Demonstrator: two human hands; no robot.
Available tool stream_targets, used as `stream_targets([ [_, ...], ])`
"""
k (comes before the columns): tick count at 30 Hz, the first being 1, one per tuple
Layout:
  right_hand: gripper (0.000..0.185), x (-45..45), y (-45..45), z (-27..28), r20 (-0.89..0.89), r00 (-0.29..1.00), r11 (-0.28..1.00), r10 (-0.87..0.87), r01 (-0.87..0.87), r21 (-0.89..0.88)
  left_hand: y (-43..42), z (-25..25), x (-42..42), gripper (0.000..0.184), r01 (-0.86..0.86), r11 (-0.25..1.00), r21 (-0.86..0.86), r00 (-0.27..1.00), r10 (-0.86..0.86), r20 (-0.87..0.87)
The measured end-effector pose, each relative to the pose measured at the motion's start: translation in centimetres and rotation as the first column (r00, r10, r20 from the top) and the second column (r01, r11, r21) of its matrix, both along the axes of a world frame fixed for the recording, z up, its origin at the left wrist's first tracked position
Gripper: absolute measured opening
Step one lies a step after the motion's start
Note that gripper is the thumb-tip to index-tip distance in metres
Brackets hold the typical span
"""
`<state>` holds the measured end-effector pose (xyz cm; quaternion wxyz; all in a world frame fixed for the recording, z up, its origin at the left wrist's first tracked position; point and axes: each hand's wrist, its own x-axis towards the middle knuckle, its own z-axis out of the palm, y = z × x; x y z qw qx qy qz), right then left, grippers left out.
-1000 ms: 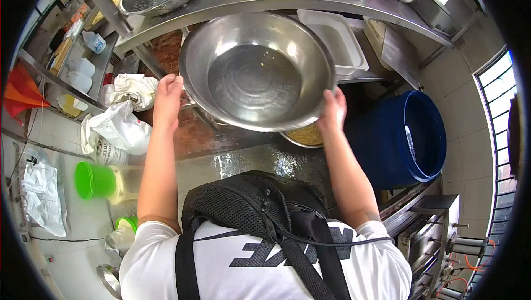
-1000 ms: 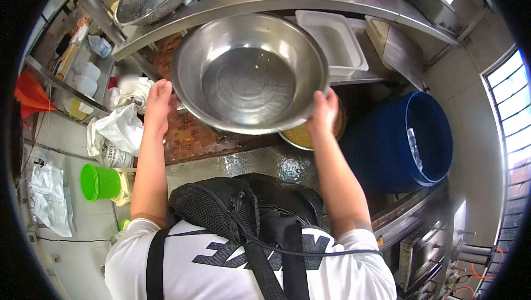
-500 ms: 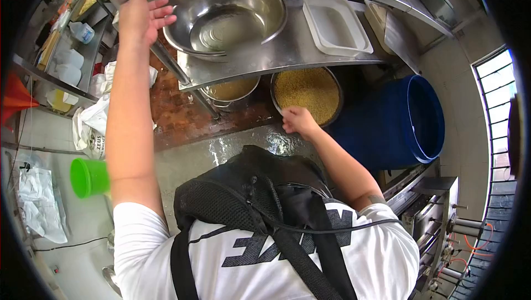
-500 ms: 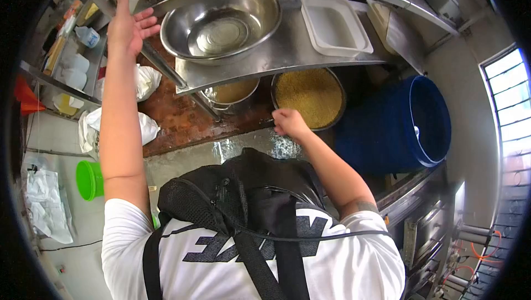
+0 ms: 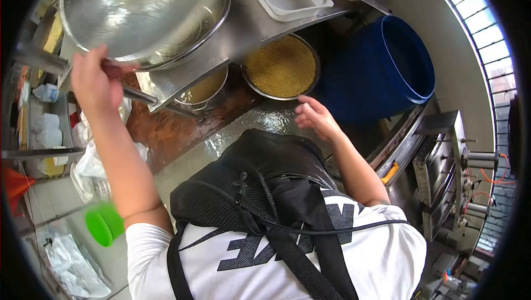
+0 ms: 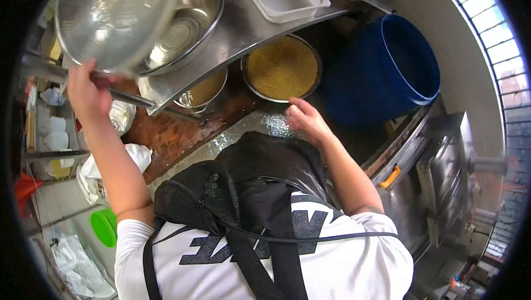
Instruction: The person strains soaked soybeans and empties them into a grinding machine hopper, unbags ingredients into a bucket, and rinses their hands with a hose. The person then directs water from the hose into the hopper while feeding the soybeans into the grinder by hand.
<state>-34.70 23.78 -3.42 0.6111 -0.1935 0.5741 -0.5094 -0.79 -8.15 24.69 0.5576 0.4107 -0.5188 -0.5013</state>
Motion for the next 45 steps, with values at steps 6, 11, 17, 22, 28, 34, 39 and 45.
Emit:
stream_targets([
  [6,0.135,-0.2,-0.9,7.4,0.621,0.75,0.82,-0.229,0.492,-0.292,7.0,-8.5,-10.3,0.026,0.572,0.723,0.389,0.694,-0.678,0.24],
  [11,0.071,-0.9,5.0,-0.3,0.47,0.782,0.902,-0.409,0.425,0.079,10.8,-20.1,-13.5,0.029,0.62,0.503,0.602,0.364,-0.864,0.348],
  [17,0.045,-5.0,8.1,-8.4,0.4,0.721,0.811,-0.566,0.399,0.428,10.0,-26.0,-17.3,0.051,0.642,0.537,0.548,0.181,-0.8,0.572],
  [22,0.05,-11.0,7.5,-13.5,0.39,0.665,0.733,-0.638,0.369,0.571,3.5,-29.5,-21.4,0.076,0.696,0.673,0.249,-0.017,-0.332,0.943],
  [28,0.072,-19.4,2.7,-29.9,-0.467,0.865,0.743,-0.185,0.435,0.51,-4.8,-33.4,-27.7,0.099,0.603,0.765,0.226,-0.25,-0.088,0.964],
  [34,0.094,-32.9,-13.1,-38.6,-0.819,0.556,0.852,0.145,0.351,0.389,-5.2,-37.8,-30.7,0.105,0.601,0.799,0.034,-0.248,0.146,0.958],
  [39,0.09,-42.1,-24.4,-43.4,-0.934,0.284,0.913,0.218,0.278,0.298,-4.5,-37.2,-33.5,0.102,0.656,0.752,0.071,-0.242,0.12,0.963],
  [45,0.083,-42.4,-26.8,-52.7,-0.871,-0.147,0.883,0.468,0.056,0.465,-3.8,-37.1,-35.4,0.104,0.643,0.754,0.13,-0.276,0.07,0.959],
])
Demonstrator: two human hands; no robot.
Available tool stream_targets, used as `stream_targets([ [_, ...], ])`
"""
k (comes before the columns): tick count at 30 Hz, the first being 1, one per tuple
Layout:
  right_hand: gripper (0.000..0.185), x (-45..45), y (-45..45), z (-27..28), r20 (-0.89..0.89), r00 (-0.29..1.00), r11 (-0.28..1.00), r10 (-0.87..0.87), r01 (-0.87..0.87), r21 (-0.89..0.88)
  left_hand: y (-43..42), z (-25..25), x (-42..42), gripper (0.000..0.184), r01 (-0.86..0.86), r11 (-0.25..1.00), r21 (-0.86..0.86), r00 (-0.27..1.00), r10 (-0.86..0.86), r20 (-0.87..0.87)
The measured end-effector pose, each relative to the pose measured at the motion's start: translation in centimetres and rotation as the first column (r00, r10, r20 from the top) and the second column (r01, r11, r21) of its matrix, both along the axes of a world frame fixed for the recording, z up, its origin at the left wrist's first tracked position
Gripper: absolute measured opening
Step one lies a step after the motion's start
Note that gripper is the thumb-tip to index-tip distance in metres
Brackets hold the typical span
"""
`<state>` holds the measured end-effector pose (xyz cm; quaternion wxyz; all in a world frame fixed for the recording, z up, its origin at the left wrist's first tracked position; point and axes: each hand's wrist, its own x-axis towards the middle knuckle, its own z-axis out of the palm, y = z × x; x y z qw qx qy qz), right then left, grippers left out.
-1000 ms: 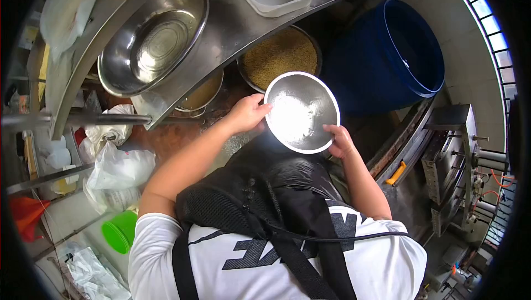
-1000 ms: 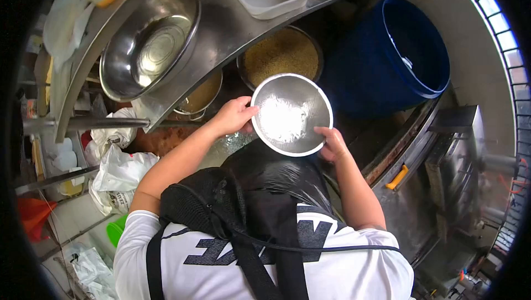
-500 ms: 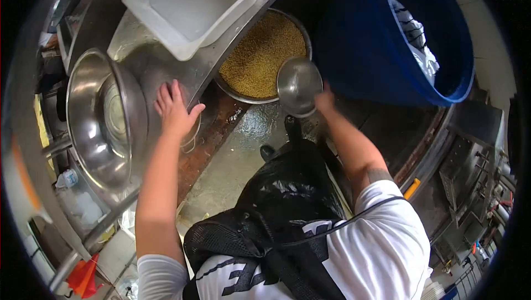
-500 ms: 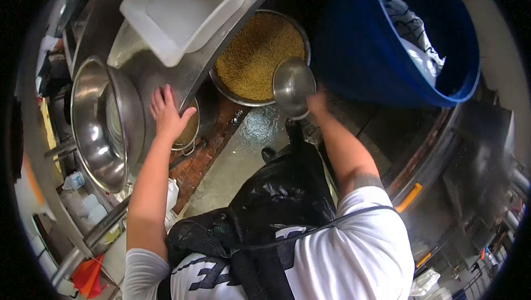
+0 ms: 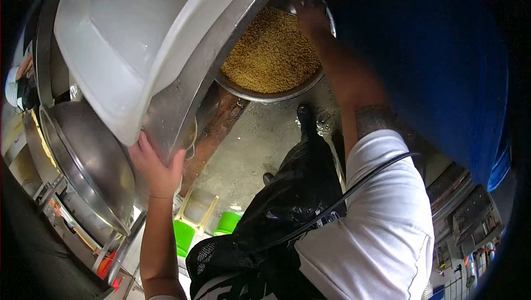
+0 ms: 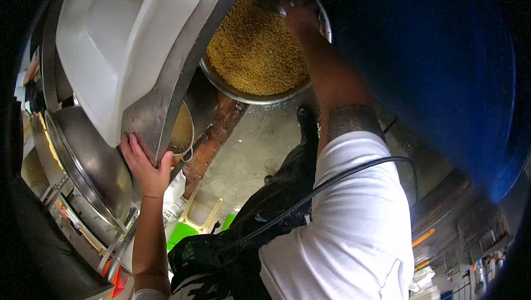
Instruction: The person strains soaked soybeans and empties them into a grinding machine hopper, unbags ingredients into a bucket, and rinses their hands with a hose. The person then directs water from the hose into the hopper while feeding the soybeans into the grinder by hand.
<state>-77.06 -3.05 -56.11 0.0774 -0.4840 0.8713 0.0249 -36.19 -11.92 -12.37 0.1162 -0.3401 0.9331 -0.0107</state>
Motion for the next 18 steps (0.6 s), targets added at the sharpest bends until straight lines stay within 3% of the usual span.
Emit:
stream_targets([
  [1,0.081,-0.4,0.5,-1.0,0.351,0.893,0.96,-0.28,0.267,0.085,0.2,0.0,-0.6,0.105,-0.051,0.998,0.03,0.999,0.051,0.004],
  [3,0.08,-0.9,2.3,-2.6,0.618,0.594,0.846,-0.516,0.467,0.258,0.6,0.3,-1.4,0.105,-0.108,0.993,0.055,0.993,0.105,0.048],
  [6,0.077,-1.3,5.6,-3.2,0.542,0.75,0.876,-0.38,0.48,-0.05,1.1,0.5,-1.6,0.104,-0.066,0.997,0.033,0.997,0.065,0.033],
  [8,0.073,-2.5,6.1,-1.2,0.783,0.366,0.801,-0.503,0.538,0.262,1.4,0.6,-1.7,0.104,-0.072,0.996,0.044,0.997,0.071,0.033],
  [9,0.073,-2.5,6.4,-2.7,0.783,0.363,0.799,-0.506,0.539,0.266,1.3,0.5,-1.7,0.103,-0.081,0.995,0.053,0.996,0.079,0.03],
  [11,0.077,-1.4,7.3,-8.0,0.827,-0.029,0.701,-0.562,0.515,0.494,1.3,0.6,-2.1,0.102,-0.066,0.997,0.048,0.998,0.065,0.025],
  [12,0.077,0.3,7.6,-8.9,0.827,-0.035,0.701,-0.561,0.511,0.497,1.3,0.7,-2.2,0.102,-0.049,0.998,0.042,0.999,0.048,0.019],
  [13,0.075,2.3,8.0,-9.6,0.823,-0.262,0.57,-0.505,0.614,0.546,1.2,0.7,-2.2,0.102,-0.049,0.998,0.041,0.998,0.048,0.026],
  [16,0.069,4.9,8.4,-11.1,0.77,-0.542,0.384,-0.337,0.667,0.638,1.1,0.7,-1.9,0.1,-0.011,1.0,0.013,0.999,0.01,0.05],
  [18,0.065,5.2,9.5,-13.1,0.753,-0.601,0.347,-0.267,0.669,0.657,1.2,0.3,-2.0,0.098,0.015,1.0,0.01,0.999,-0.015,0.029],
])
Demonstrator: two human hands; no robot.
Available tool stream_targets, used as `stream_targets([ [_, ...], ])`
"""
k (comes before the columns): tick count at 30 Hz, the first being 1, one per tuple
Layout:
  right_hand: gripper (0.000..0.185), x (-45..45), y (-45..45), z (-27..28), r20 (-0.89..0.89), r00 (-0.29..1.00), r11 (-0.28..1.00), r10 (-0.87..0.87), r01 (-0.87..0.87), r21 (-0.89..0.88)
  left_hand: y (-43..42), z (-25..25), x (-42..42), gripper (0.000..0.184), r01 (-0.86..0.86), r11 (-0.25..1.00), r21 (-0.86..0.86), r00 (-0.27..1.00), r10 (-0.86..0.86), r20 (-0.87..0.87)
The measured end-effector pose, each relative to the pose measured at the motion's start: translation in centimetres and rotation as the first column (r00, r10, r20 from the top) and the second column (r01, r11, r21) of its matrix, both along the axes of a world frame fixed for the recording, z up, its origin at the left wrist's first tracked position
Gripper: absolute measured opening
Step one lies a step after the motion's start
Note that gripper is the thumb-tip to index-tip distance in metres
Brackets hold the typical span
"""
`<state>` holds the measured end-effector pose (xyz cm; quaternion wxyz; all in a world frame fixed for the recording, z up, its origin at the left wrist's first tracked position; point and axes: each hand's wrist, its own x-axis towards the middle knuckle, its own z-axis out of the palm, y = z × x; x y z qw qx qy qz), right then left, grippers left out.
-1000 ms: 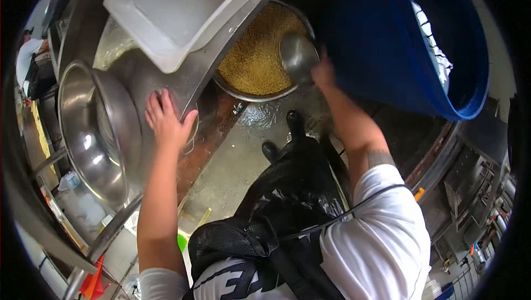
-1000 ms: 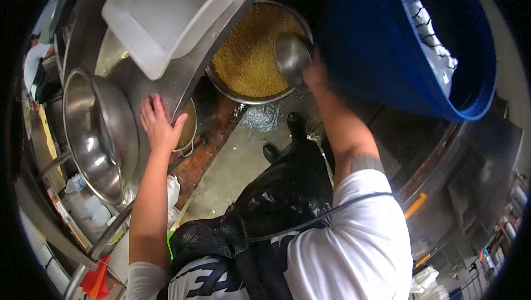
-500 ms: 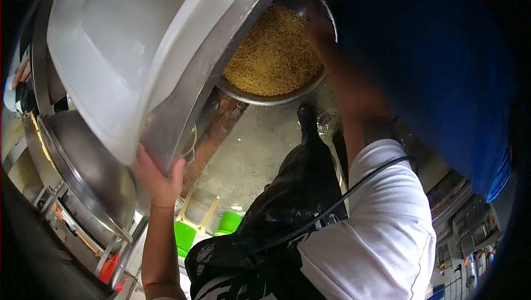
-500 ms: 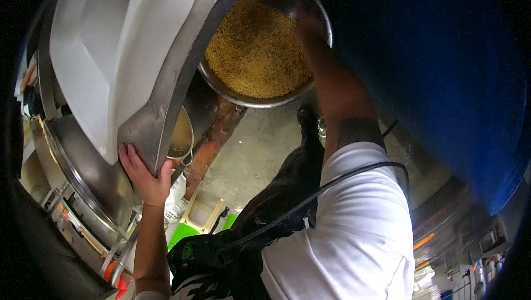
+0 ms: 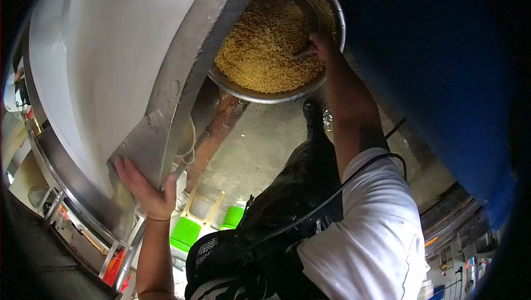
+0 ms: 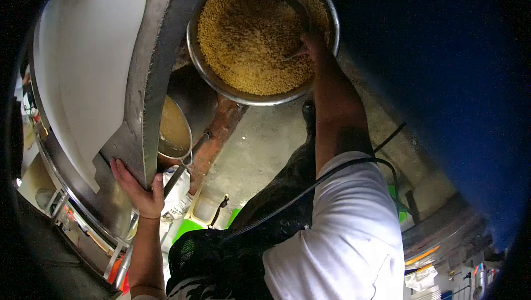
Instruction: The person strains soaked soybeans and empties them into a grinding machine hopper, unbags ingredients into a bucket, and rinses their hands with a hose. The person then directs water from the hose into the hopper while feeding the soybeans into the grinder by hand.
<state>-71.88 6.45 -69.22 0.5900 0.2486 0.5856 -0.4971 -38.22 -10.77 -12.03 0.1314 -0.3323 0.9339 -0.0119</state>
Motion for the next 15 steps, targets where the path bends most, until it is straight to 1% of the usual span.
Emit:
stream_targets([
  [1,0.059,0.4,1.9,-2.4,0.046,0.998,0.983,-0.043,0.051,-0.175,0.1,-0.1,-0.2,0.098,0.003,1.0,-0.002,1.0,-0.003,-0.001],
  [2,0.054,0.6,3.0,-3.7,0.099,0.992,0.933,-0.077,0.107,-0.343,0.3,-0.1,-0.5,0.098,0.013,1.0,-0.004,1.0,-0.013,-0.001],
  [3,0.054,1.6,1.7,-2.0,0.098,0.992,0.932,-0.08,0.11,-0.345,0.4,0.0,-0.7,0.098,0.023,1.0,-0.005,1.0,-0.023,0.0],
  [5,0.049,4.4,-1.9,3.8,0.123,0.981,0.975,-0.152,0.17,-0.145,0.4,0.1,-0.8,0.097,0.04,0.999,-0.006,0.999,-0.04,0.007],
  [6,0.049,3.9,-1.6,5.0,0.123,0.981,0.974,-0.153,0.171,-0.152,0.4,0.1,-0.7,0.097,0.051,0.999,-0.01,0.999,-0.051,0.016],
  [8,0.047,3.0,-1.0,6.5,0.098,0.989,0.993,-0.108,0.113,-0.042,0.7,-0.3,-0.9,0.097,0.044,0.999,-0.01,0.999,-0.044,0.008],
  [9,0.047,3.3,-1.6,6.1,0.097,0.989,0.992,-0.109,0.114,-0.05,0.7,-0.5,-1.0,0.097,0.035,0.999,-0.002,0.999,-0.035,0.001],
  [10,0.046,3.7,-2.4,5.5,0.044,0.997,0.998,-0.063,0.064,-0.019,0.5,-0.5,-1.2,0.098,0.031,1.0,-0.002,0.999,-0.031,-0.028],
  [12,0.045,4.5,-3.2,5.6,-0.008,1.0,1.0,-0.018,0.018,0.006,0.2,0.2,-1.0,0.101,0.021,1.0,-0.012,1.0,-0.021,-0.017],
  [14,0.044,3.3,-3.3,6.8,0.088,0.996,0.997,-0.035,0.029,0.074,0.1,0.3,-1.1,0.105,0.01,1.0,-0.028,1.0,-0.01,-0.015],
  [15,0.044,3.2,-3.0,7.8,0.071,0.997,0.997,-0.033,0.028,0.068,-0.1,0.6,-0.9,0.105,0.007,0.999,-0.033,0.999,-0.008,-0.032],
])
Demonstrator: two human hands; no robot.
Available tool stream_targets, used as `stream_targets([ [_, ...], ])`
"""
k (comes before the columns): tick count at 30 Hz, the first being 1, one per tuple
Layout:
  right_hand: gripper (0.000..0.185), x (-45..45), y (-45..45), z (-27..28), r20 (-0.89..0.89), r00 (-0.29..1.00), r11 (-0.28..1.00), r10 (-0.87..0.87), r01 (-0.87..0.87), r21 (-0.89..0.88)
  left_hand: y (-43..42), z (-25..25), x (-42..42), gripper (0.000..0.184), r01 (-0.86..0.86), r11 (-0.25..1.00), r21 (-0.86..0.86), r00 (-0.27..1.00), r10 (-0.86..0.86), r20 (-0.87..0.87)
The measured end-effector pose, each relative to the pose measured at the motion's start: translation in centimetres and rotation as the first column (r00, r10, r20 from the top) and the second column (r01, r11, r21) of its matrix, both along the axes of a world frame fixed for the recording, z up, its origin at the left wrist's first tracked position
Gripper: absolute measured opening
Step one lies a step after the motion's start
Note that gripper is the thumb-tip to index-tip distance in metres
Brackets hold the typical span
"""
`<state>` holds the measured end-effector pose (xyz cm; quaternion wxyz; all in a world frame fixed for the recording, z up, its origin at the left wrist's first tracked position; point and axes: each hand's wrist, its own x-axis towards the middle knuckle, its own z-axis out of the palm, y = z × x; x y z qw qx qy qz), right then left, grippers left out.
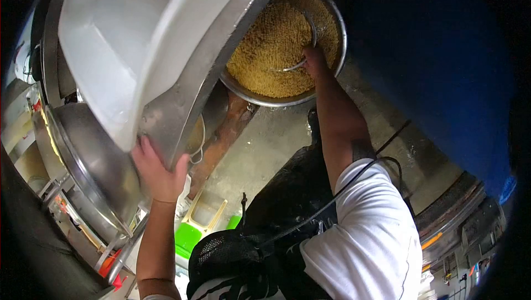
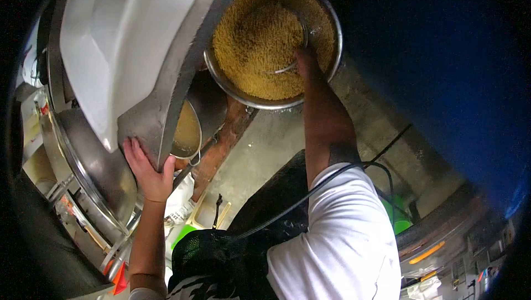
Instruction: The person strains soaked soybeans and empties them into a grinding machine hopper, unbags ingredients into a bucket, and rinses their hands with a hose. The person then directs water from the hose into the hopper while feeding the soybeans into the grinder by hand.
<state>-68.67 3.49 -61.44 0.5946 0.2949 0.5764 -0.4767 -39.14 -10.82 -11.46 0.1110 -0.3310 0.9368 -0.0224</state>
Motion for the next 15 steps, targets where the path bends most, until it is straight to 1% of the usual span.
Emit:
stream_targets([
  [2,0.039,1.4,1.5,2.0,-0.061,0.998,0.994,-0.031,0.024,-0.109,-0.3,0.6,1.1,0.1,-0.047,0.998,0.031,0.997,0.045,0.057],
  [3,0.039,2.3,2.2,1.8,-0.085,0.996,0.993,-0.025,0.016,-0.113,-0.7,0.1,2.4,0.1,0.004,1.0,-0.001,1.0,-0.004,-0.013],
  [4,0.033,3.8,3.2,0.8,-0.071,0.987,0.979,-0.145,0.133,-0.152,-1.0,-0.2,3.4,0.1,-0.001,1.0,-0.004,0.999,0.001,-0.036],
  [6,0.028,5.8,4.8,0.8,-0.074,0.964,0.95,-0.256,0.237,-0.201,-1.7,-0.4,5.1,0.101,0.033,0.997,-0.071,0.998,-0.037,-0.055],
  [7,0.027,6.2,5.6,2.0,-0.1,0.991,0.99,-0.093,0.081,-0.112,-2.2,-0.8,6.2,0.099,0.028,0.997,-0.072,0.995,-0.035,-0.097],
  [8,0.026,7.0,7.2,3.5,-0.09,0.991,0.986,-0.103,0.089,-0.142,-2.4,-1.0,7.2,0.099,0.019,0.997,-0.074,0.992,-0.028,-0.121],
  [9,0.025,7.7,8.6,5.4,-0.078,0.991,0.98,-0.112,0.097,-0.172,-2.7,-1.0,8.0,0.098,-0.009,0.998,-0.068,0.997,0.004,-0.077],
  [10,0.023,8.9,10.1,8.1,-0.019,0.96,0.908,-0.279,0.257,-0.332,-3.3,-1.1,8.6,0.096,-0.042,0.996,-0.074,0.998,0.039,-0.041],
  [11,0.032,8.8,10.8,13.7,-0.109,0.976,0.942,-0.189,0.148,-0.301,-3.7,-1.1,9.0,0.095,-0.093,0.995,-0.029,0.996,0.092,-0.011],
  [12,0.041,8.9,11.4,20.3,-0.197,0.976,0.965,-0.095,0.042,-0.259,-3.8,-1.2,9.8,0.095,-0.104,0.994,-0.039,0.994,0.103,-0.044],
  [14,0.05,10.2,14.7,25.1,-0.099,0.964,0.908,-0.249,0.197,-0.369,-3.1,-0.6,12.0,0.098,-0.179,0.979,0.095,0.983,0.181,-0.008],
  [15,0.054,11.2,16.0,28.8,-0.143,0.959,0.917,-0.243,0.179,-0.357,-1.7,0.7,13.6,0.097,-0.212,0.948,0.238,0.976,0.218,0.001],
])
